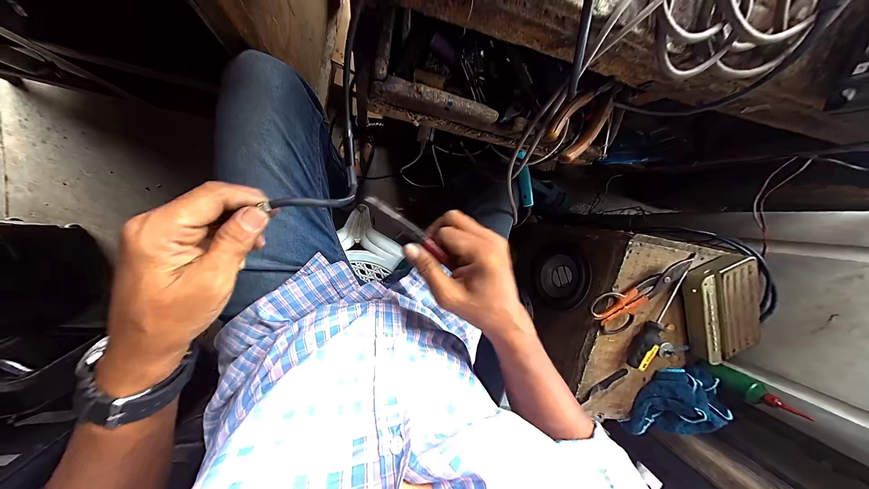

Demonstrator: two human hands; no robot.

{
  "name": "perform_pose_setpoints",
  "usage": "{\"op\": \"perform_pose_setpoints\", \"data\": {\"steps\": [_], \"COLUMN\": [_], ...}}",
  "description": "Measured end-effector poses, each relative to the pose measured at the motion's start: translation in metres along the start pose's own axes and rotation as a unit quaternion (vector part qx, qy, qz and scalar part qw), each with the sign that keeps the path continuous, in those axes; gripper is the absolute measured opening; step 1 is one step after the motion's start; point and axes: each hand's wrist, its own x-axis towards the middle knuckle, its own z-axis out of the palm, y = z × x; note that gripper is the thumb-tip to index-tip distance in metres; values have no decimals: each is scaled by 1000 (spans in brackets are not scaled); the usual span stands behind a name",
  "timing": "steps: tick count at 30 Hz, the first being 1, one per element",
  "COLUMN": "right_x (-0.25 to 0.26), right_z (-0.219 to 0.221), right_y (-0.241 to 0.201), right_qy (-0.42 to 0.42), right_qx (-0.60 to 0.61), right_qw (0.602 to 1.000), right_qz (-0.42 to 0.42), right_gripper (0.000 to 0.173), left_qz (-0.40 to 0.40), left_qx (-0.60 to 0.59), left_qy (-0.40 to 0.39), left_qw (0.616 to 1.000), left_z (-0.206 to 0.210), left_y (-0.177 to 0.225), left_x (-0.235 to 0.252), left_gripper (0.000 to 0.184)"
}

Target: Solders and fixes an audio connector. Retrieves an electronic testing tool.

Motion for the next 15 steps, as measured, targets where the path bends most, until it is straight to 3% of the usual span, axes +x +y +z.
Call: {"op": "perform_pose_setpoints", "data": {"steps": [5,9,12,15], "right_x": [40,92,108,111], "right_z": [-51,-50,-28,8], "right_y": [1,20,14,-10], "right_qy": [76,123,173,56], "right_qx": [-262,-410,-403,-252], "right_qw": [961,901,896,932], "right_qz": [53,67,-73,-253], "right_gripper": [35,36,34,34], "left_qz": [41,57,71,74], "left_qx": [95,145,141,111], "left_qy": [63,97,117,125], "left_qw": [993,983,981,983], "left_z": [-42,-53,-56,-62], "left_y": [-22,-19,-10,-8], "left_x": [-32,-49,-57,-65], "left_gripper": [26,28,25,23]}}
